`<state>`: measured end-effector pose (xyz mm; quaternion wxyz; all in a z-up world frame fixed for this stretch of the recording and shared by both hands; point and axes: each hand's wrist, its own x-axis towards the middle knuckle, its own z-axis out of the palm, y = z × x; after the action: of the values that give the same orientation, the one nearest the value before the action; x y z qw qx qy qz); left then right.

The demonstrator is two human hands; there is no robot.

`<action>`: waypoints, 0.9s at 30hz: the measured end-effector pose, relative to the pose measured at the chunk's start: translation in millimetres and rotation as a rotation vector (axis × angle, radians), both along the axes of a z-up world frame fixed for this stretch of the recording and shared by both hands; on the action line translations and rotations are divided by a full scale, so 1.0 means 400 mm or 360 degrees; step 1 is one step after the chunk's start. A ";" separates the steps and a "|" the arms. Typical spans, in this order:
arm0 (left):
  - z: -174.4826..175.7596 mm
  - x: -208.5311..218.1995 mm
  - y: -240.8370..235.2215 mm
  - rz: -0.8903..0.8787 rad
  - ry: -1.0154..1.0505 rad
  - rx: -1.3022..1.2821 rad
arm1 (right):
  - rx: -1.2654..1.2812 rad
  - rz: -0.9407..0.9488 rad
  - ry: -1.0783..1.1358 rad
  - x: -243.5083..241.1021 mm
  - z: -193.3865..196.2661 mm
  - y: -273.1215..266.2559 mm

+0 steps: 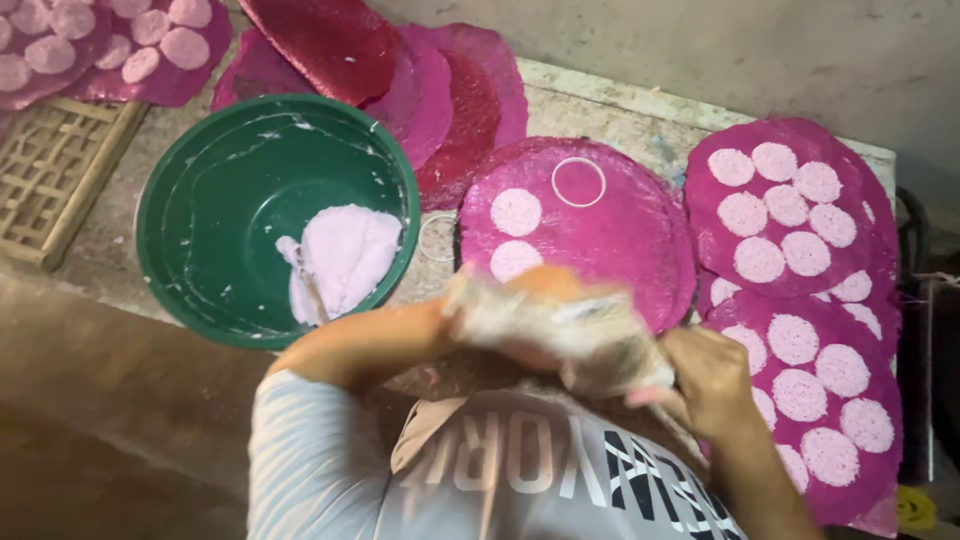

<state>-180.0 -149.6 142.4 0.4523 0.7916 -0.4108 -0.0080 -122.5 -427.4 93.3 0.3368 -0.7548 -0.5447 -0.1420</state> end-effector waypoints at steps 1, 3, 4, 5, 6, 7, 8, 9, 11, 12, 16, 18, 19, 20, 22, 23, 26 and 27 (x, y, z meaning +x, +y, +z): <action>0.009 -0.054 0.013 -0.0167 0.0247 -0.0057 | -0.0106 0.0111 -0.0153 -0.014 0.063 0.030; 0.012 -0.126 0.047 -0.0324 0.0538 -0.0054 | -0.0150 0.0538 -0.0408 -0.008 0.178 0.123; 0.003 -0.152 0.054 -0.0326 0.0638 -0.0032 | -0.0174 0.0757 -0.0529 -0.002 0.222 0.170; -0.010 -0.174 0.062 -0.0270 0.0691 0.0031 | -0.0238 0.0917 -0.0523 0.005 0.254 0.217; -0.026 -0.195 0.066 -0.0141 0.0701 0.0138 | -0.0309 0.1077 -0.0509 0.004 0.272 0.260; -0.038 -0.226 0.076 -0.0004 0.0716 0.0244 | -0.0379 0.1238 -0.0495 -0.011 0.282 0.292; -0.037 -0.253 0.098 0.0168 0.0684 0.0378 | -0.0531 0.1332 -0.0102 -0.024 0.293 0.326; -0.029 -0.290 0.123 0.0357 0.0637 0.0503 | -0.0684 0.1410 0.0293 -0.048 0.298 0.350; -0.011 -0.343 0.180 0.0520 0.0600 0.0679 | -0.0921 0.1501 0.0779 -0.098 0.279 0.390; 0.001 -0.407 0.211 0.0498 0.0585 0.0801 | -0.1019 0.1524 0.0908 -0.127 0.262 0.406; 0.013 -0.546 0.347 0.0664 0.0628 0.0955 | -0.0994 0.1723 0.1214 -0.168 0.203 0.488; -0.007 -0.617 0.427 0.0933 0.0376 0.0602 | -0.0861 0.1815 0.1380 -0.170 0.195 0.532; -0.026 -0.651 0.470 0.1056 0.0239 0.0427 | -0.0791 0.1853 0.1461 -0.174 0.197 0.556; -0.052 -0.671 0.510 0.1270 0.0660 0.0215 | -0.0716 0.1725 0.1145 -0.176 0.206 0.582; -0.103 -0.696 0.592 0.1389 0.1192 -0.0279 | -0.0550 0.1452 0.0518 -0.170 0.249 0.638; -0.125 -0.701 0.640 0.1301 0.1293 -0.0548 | -0.0495 0.1255 -0.0014 -0.158 0.279 0.670; -0.187 -0.726 0.741 0.0935 0.1665 -0.1364 | -0.0385 0.1033 -0.1248 -0.110 0.327 0.787; -0.205 -0.734 0.757 0.0794 0.1794 -0.1634 | -0.0276 0.1065 -0.1384 -0.097 0.317 0.835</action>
<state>-473.7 153.4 60.3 0.8879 0.4299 0.1163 -0.1153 -161.2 -93.3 220.0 0.0442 -0.4374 -0.8534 -0.2802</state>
